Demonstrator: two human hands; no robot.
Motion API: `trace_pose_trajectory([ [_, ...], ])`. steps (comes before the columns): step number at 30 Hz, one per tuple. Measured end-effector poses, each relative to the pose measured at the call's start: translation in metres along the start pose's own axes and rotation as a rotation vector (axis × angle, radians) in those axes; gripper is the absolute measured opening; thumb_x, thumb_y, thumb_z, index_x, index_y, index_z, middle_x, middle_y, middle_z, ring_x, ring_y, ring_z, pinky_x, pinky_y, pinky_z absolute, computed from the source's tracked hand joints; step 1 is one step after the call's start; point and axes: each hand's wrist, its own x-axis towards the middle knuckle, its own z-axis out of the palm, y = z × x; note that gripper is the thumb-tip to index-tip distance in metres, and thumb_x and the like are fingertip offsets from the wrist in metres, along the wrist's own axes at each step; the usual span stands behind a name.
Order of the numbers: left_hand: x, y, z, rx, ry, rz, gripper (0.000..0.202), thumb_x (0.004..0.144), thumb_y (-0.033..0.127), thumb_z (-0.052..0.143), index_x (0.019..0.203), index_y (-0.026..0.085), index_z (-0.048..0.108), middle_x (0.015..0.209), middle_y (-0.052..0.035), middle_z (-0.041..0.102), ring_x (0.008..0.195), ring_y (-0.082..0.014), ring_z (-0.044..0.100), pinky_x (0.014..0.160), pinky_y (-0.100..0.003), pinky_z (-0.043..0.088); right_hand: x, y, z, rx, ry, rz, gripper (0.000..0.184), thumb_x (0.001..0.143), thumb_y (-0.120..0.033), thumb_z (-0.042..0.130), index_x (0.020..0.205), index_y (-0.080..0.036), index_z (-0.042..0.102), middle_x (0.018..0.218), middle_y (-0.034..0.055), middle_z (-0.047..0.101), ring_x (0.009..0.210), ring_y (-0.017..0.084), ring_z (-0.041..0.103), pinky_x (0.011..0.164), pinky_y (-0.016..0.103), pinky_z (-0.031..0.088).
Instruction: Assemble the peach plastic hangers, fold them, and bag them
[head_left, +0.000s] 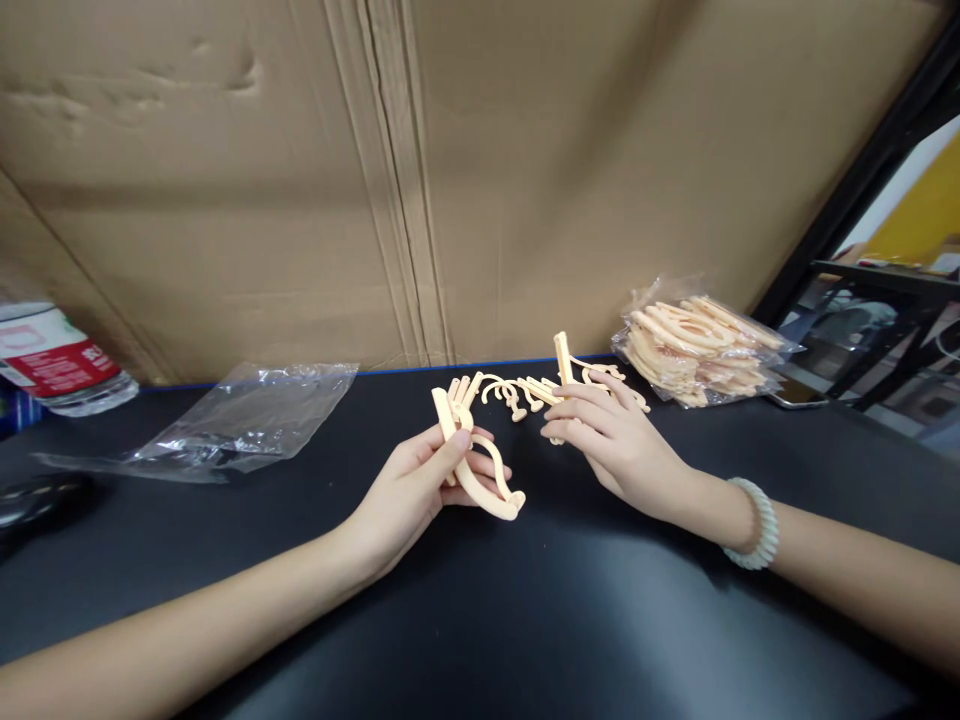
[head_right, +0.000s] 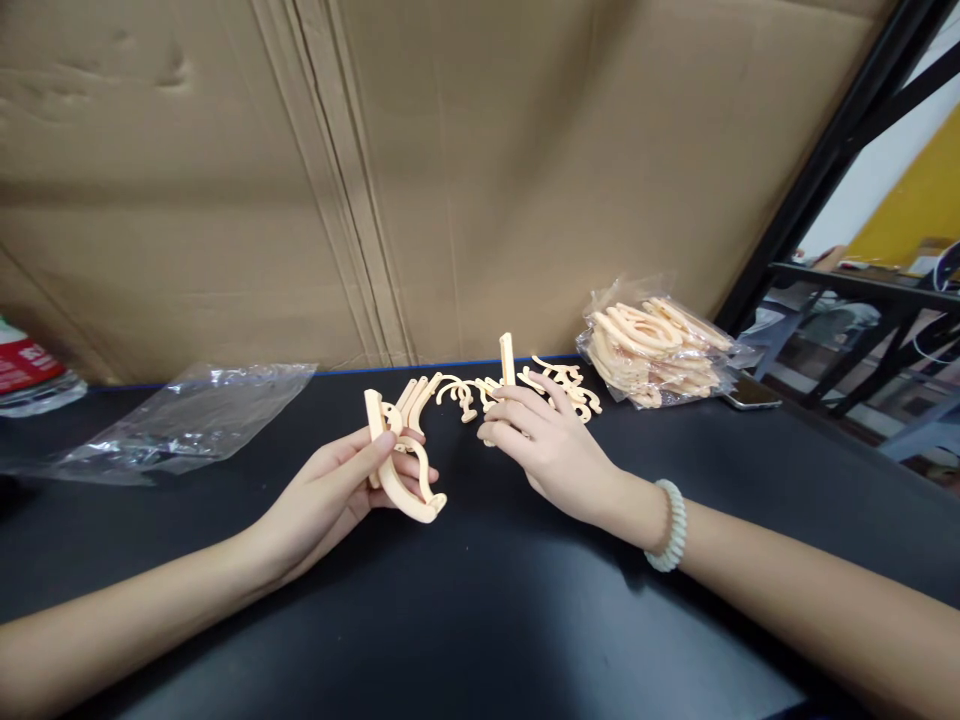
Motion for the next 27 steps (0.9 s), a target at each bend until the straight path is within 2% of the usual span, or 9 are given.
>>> trace_pose_trajectory([
  [5, 0.000, 0.000, 0.000, -0.020, -0.018, 0.001, 0.031, 0.087, 0.041, 0.067, 0.096, 0.011, 0.063, 0.079, -0.0102, 0.076, 0.070, -0.0224, 0.074, 0.070, -0.034, 0.061, -0.006, 0.011, 0.013, 0.180, -0.120, 0.088, 0.040, 0.085, 0.004, 0.037, 0.108, -0.017, 0.062, 0.125, 0.0129, 0.059, 0.129, 0.023, 0.048, 0.106, 0.043, 0.044],
  [9, 0.000, -0.001, -0.001, -0.024, -0.028, -0.005, 0.031, 0.087, 0.041, 0.066, 0.096, 0.012, 0.064, 0.079, -0.0100, 0.076, 0.069, -0.0213, 0.073, 0.071, -0.033, 0.061, -0.008, 0.013, 0.017, 0.245, -0.115, 0.146, 0.038, 0.085, 0.001, 0.038, 0.107, -0.016, 0.063, 0.129, 0.0149, 0.055, 0.126, 0.025, 0.050, 0.103, 0.044, 0.048],
  [16, -0.001, 0.001, 0.001, -0.022, -0.012, 0.000, 0.026, 0.088, 0.036, 0.066, 0.094, 0.011, 0.065, 0.077, -0.0100, 0.075, 0.069, -0.0217, 0.073, 0.069, -0.034, 0.060, -0.004, 0.010, 0.010, 0.300, -0.108, 0.094, 0.035, 0.084, 0.001, 0.038, 0.102, -0.018, 0.063, 0.115, 0.0121, 0.055, 0.113, 0.022, 0.053, 0.093, 0.041, 0.051],
  [22, -0.001, 0.001, 0.001, -0.031, -0.021, 0.000, 0.026, 0.088, 0.037, 0.066, 0.094, 0.012, 0.065, 0.076, -0.0093, 0.075, 0.068, -0.0209, 0.072, 0.070, -0.034, 0.060, -0.002, 0.008, 0.009, 0.316, -0.072, 0.103, 0.016, 0.089, -0.011, 0.052, 0.099, -0.016, 0.063, 0.100, 0.0100, 0.060, 0.097, 0.021, 0.056, 0.086, 0.038, 0.051],
  [27, 0.000, 0.000, 0.000, -0.031, -0.051, 0.015, 0.026, 0.089, 0.037, 0.064, 0.095, 0.012, 0.064, 0.076, -0.0087, 0.075, 0.069, -0.0205, 0.072, 0.069, -0.033, 0.060, -0.004, 0.011, 0.014, 0.306, 0.006, 0.129, 0.019, 0.092, -0.007, 0.046, 0.096, -0.018, 0.061, 0.092, 0.0069, 0.066, 0.089, 0.019, 0.060, 0.083, 0.034, 0.050],
])
